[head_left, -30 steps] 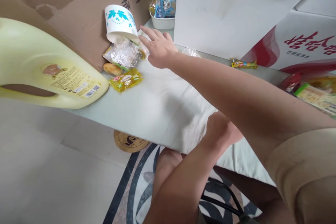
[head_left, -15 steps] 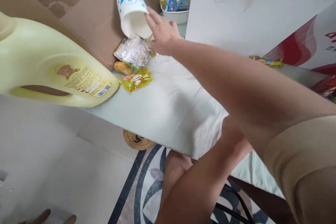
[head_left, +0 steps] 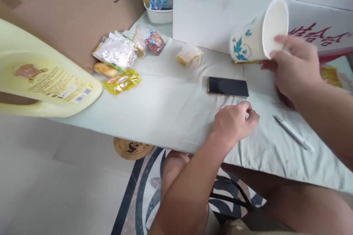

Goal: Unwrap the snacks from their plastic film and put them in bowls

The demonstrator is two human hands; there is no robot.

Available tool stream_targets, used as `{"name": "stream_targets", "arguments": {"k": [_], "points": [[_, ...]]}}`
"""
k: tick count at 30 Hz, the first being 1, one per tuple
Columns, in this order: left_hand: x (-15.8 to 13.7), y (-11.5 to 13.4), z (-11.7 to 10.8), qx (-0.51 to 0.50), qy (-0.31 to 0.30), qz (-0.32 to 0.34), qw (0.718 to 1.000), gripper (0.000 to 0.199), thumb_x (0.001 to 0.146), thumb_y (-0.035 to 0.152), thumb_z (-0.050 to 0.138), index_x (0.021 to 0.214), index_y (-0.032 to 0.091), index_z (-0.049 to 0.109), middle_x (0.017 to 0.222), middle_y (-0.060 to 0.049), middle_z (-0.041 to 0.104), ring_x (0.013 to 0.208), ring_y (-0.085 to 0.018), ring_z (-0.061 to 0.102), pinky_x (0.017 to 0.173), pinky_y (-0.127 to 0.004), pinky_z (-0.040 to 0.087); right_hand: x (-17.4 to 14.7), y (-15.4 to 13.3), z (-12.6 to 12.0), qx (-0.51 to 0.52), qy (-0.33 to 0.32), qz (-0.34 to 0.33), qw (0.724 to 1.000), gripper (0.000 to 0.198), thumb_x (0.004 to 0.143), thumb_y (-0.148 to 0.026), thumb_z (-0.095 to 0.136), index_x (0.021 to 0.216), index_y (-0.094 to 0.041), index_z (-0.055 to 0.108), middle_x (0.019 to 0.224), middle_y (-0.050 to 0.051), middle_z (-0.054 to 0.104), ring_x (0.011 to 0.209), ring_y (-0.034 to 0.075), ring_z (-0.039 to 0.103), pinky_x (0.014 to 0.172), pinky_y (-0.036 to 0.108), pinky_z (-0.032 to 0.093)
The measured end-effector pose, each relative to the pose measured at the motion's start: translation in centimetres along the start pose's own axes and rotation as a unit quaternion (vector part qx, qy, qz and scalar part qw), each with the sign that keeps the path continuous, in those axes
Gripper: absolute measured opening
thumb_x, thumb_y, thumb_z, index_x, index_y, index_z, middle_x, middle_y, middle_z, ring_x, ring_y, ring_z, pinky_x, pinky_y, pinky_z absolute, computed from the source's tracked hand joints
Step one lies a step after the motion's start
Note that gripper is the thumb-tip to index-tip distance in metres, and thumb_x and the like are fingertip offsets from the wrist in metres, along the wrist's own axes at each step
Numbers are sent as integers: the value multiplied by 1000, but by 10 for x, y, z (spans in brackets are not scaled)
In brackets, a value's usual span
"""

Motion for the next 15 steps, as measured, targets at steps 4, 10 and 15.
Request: {"name": "stream_targets", "arguments": {"k": [4, 10, 15], "points": [[4, 9, 11, 3, -9, 10, 1000, 20, 94, 31, 52, 94, 25, 71, 78, -3, 71, 78, -21, 67, 71, -32, 47, -26, 42, -45, -31, -16, 156, 987, 63, 89, -22, 64, 151, -18, 58, 137, 27, 67, 111, 31, 76, 93, 33, 60], [12, 17, 30, 19, -30, 23, 999, 17, 93, 28, 52, 91, 25, 69, 74, -2, 69, 73, -20, 65, 68, -31, 45, -36, 53, -68, -26, -68, 203, 976, 56, 90, -23, 63, 146, -21, 62, 137, 24, 68, 129, 34, 66, 105, 32, 55], [13, 18, 34, 32, -43, 13, 998, 17, 93, 28, 53, 92, 24, 69, 72, -2, 68, 72, -20, 64, 67, -32, 44, -42, 53, -76, 12, -96, 216, 972, 76, 92, -24, 59, 164, -15, 37, 145, 26, 60, 131, 33, 66, 107, 33, 55]]}}
Point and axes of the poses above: each hand's wrist, its own x-axis towards the middle knuckle, its own z-axis out of the palm, y = z × x, the point moved 2 cm from there along x, towards the middle knuckle
